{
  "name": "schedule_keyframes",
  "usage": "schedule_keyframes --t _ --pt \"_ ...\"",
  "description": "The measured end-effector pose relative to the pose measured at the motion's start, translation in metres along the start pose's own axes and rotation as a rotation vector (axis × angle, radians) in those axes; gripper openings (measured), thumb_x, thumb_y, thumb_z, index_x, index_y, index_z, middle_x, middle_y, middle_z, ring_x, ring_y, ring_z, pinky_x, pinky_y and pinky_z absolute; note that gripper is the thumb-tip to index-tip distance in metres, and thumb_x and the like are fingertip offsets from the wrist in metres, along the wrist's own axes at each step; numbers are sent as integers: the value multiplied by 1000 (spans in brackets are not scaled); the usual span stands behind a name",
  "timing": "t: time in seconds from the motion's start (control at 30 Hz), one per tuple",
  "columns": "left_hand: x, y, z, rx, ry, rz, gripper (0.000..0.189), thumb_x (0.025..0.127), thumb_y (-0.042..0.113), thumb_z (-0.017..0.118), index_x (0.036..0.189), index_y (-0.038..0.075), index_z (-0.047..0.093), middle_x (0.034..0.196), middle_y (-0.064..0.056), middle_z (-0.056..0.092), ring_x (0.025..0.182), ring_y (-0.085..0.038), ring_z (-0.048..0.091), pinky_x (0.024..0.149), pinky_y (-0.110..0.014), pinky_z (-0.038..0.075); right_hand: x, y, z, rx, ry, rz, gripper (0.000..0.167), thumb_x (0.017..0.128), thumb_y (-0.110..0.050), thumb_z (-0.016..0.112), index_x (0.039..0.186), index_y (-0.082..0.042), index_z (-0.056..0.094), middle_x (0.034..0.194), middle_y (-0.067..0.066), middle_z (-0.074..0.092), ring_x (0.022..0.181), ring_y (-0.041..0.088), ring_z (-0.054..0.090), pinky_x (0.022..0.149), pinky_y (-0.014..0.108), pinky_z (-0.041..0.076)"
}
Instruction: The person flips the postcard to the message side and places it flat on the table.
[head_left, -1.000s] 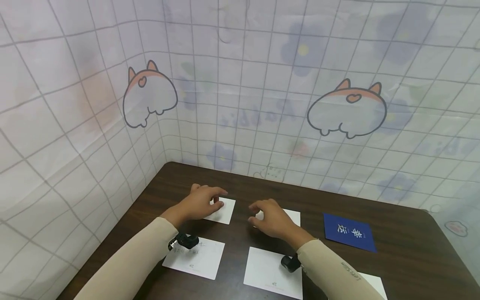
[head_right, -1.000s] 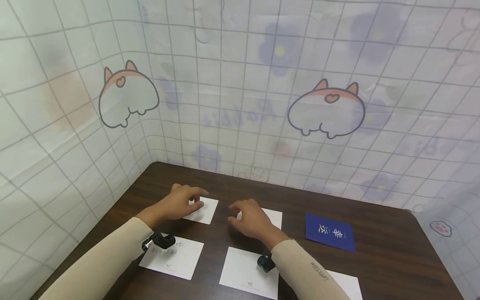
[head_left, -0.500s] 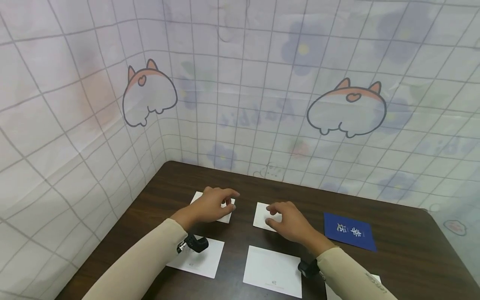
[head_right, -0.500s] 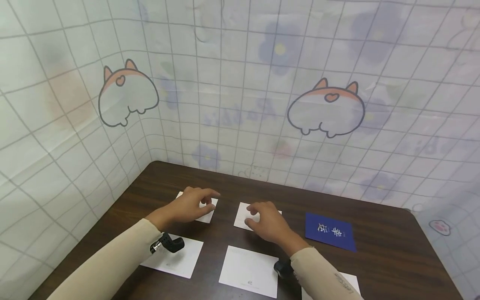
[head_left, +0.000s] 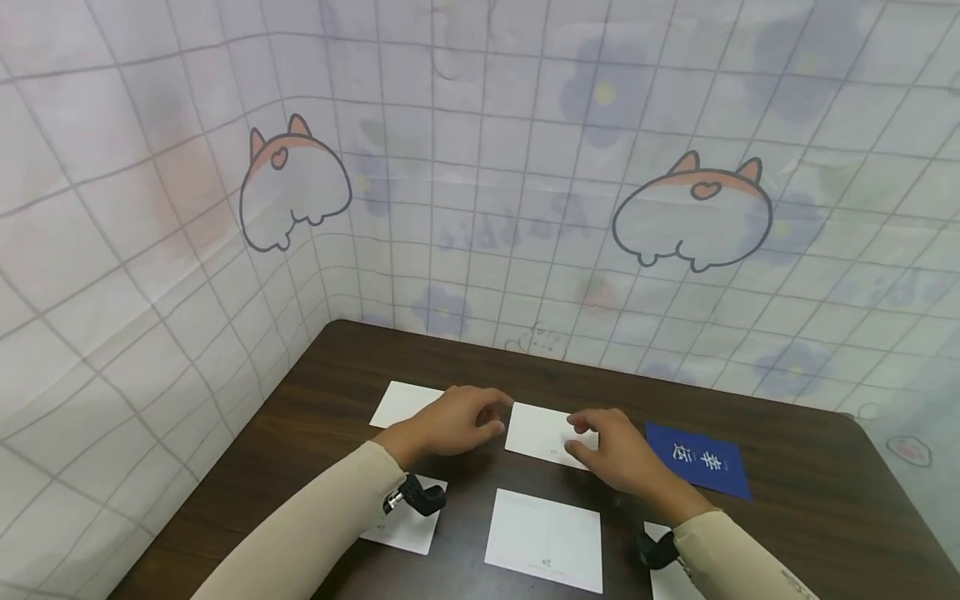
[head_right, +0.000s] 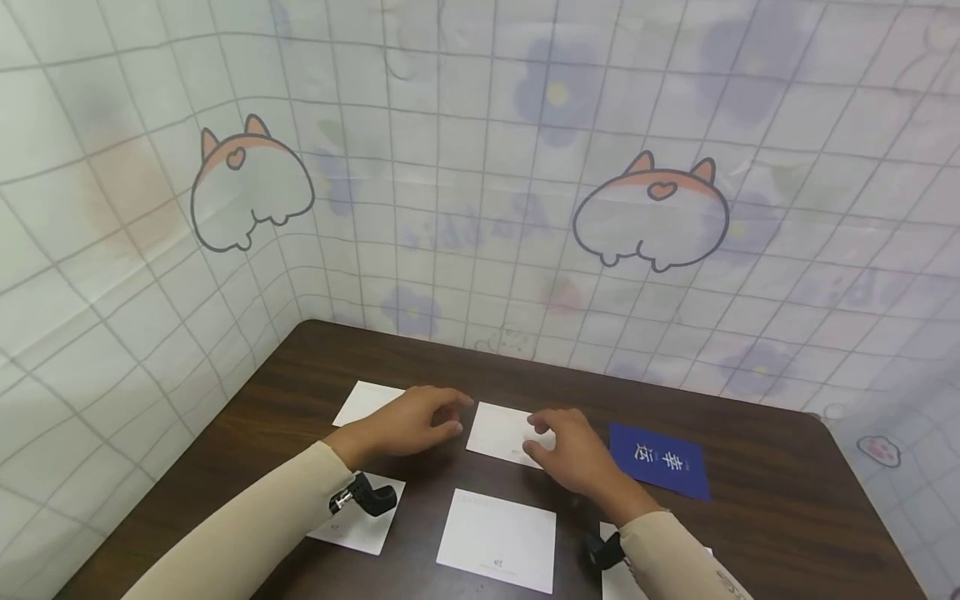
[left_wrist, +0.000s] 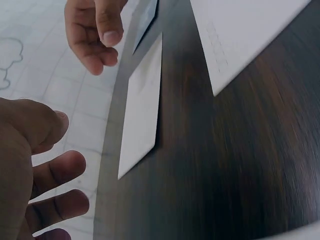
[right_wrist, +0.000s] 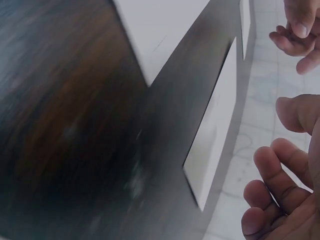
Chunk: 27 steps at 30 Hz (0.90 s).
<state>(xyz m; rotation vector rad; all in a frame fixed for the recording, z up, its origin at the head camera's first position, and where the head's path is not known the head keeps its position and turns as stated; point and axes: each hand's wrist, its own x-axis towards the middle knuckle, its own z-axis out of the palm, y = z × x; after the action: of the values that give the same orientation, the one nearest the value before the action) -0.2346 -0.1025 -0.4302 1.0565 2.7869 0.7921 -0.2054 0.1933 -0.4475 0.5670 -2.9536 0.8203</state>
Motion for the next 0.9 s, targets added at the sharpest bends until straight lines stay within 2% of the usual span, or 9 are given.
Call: schedule_keyframes --t 0.23,0.4,0.67,0.9 --pt "11 16 8 -9 -15 -13 39 102 28 63 139 15 61 100 13 67 95 -9 60 89 -36 50 -8 14 -10 -16 16 23 42 93 -27 76 129 -6 68 114 6 69 116 32 57 95 56 48" --pt "18 23 17 -12 -46 -30 40 103 31 62 141 18 60 110 9 70 91 -9 61 83 -31 51 -15 23 -17 -8 11 44 41 94 -27 75 129 -6 67 113 4 69 118 34 56 94 58 47" --pt "29 33 33 -22 -79 -22 41 104 33 59 142 18 58 119 7 70 110 -14 63 94 -34 50 -26 42 -29 -10 21 60 43 96 -26 73 132 -4 65 123 10 67 123 39 53 97 61 44" --pt "39 46 43 -14 -92 7 40 105 32 58 142 18 58 122 4 69 105 -10 64 99 -35 48 -34 56 -37 -32 24 80 45 96 -29 74 132 -4 64 124 12 67 123 41 52 94 62 45"
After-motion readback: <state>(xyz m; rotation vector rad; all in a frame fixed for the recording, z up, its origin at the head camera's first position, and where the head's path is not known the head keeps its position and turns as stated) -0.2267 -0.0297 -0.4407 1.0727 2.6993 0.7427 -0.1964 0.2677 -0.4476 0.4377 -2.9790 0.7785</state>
